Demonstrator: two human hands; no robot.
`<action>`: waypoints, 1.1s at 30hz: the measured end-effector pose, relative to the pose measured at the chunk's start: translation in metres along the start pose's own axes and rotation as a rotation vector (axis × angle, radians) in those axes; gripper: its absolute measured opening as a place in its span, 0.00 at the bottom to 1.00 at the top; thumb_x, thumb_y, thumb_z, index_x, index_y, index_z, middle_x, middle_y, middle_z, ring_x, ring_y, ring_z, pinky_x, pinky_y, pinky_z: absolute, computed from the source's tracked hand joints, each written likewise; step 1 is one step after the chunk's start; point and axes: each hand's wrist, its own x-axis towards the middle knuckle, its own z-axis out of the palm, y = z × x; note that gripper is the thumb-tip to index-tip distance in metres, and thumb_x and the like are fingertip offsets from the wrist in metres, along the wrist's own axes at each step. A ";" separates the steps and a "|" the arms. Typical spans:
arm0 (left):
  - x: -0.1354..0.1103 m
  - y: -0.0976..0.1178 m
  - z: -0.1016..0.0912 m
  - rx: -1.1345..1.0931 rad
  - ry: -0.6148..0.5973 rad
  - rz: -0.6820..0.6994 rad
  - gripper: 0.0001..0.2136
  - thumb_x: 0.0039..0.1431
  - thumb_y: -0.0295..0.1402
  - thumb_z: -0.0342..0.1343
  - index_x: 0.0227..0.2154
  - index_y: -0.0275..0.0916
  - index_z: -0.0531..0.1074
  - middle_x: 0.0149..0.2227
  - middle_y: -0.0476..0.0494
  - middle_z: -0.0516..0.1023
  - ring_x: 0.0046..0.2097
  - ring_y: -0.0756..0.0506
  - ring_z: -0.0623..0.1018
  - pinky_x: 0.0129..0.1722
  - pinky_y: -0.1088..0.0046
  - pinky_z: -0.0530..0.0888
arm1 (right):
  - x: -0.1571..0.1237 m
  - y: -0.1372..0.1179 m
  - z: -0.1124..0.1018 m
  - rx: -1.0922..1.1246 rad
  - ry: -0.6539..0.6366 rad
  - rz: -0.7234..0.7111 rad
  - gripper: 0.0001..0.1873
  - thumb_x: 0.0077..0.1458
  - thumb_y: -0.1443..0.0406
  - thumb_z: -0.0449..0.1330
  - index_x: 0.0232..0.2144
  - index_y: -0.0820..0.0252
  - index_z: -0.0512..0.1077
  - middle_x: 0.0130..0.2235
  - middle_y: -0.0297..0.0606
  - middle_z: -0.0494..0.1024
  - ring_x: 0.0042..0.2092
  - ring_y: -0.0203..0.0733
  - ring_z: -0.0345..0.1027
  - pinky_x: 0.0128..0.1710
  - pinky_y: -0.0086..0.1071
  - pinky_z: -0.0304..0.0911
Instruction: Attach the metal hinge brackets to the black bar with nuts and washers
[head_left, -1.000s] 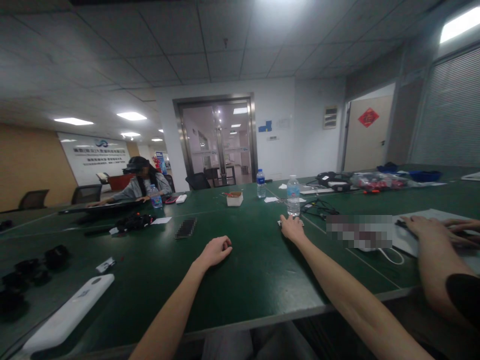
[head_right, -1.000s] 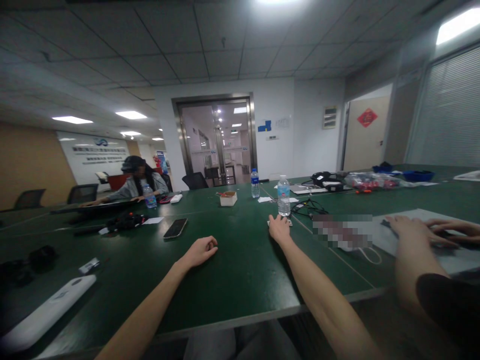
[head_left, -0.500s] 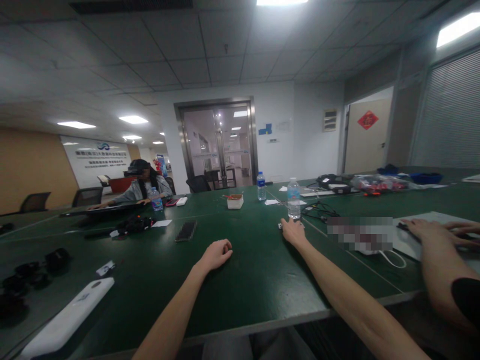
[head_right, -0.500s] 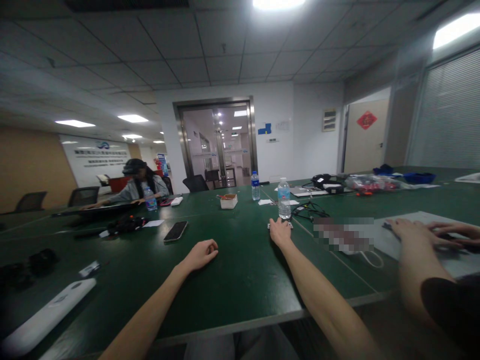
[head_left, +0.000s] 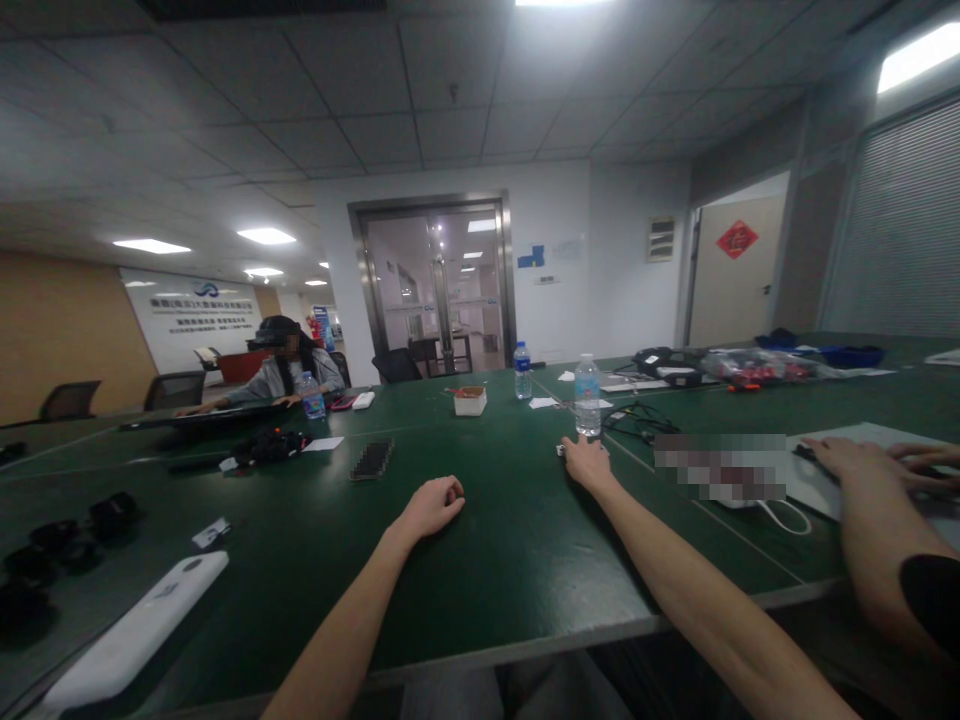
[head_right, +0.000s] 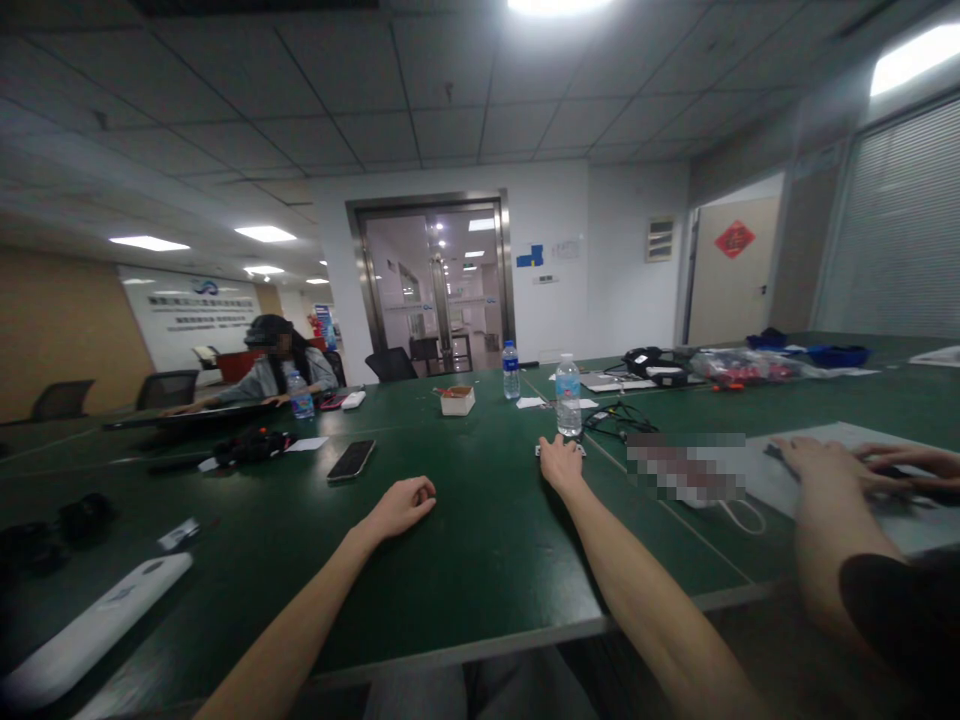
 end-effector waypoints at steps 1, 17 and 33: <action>0.000 0.000 0.000 0.001 0.000 0.000 0.09 0.58 0.35 0.52 0.38 0.39 0.72 0.32 0.47 0.75 0.34 0.46 0.74 0.33 0.73 0.67 | 0.000 0.000 0.000 0.001 0.003 0.002 0.18 0.61 0.70 0.46 0.52 0.55 0.63 0.50 0.52 0.65 0.49 0.56 0.64 0.41 0.41 0.57; 0.001 -0.001 0.001 0.009 0.011 0.009 0.09 0.58 0.36 0.52 0.37 0.39 0.72 0.31 0.47 0.74 0.34 0.46 0.74 0.32 0.73 0.66 | 0.003 0.003 0.002 0.024 -0.028 -0.016 0.15 0.62 0.68 0.47 0.50 0.55 0.64 0.51 0.50 0.64 0.51 0.56 0.62 0.43 0.42 0.55; 0.002 -0.002 0.003 0.021 0.019 0.025 0.08 0.57 0.34 0.52 0.37 0.39 0.72 0.31 0.48 0.75 0.34 0.46 0.73 0.34 0.73 0.67 | 0.008 0.007 0.007 0.030 -0.046 -0.021 0.19 0.61 0.68 0.47 0.54 0.53 0.59 0.51 0.51 0.64 0.51 0.56 0.62 0.42 0.42 0.56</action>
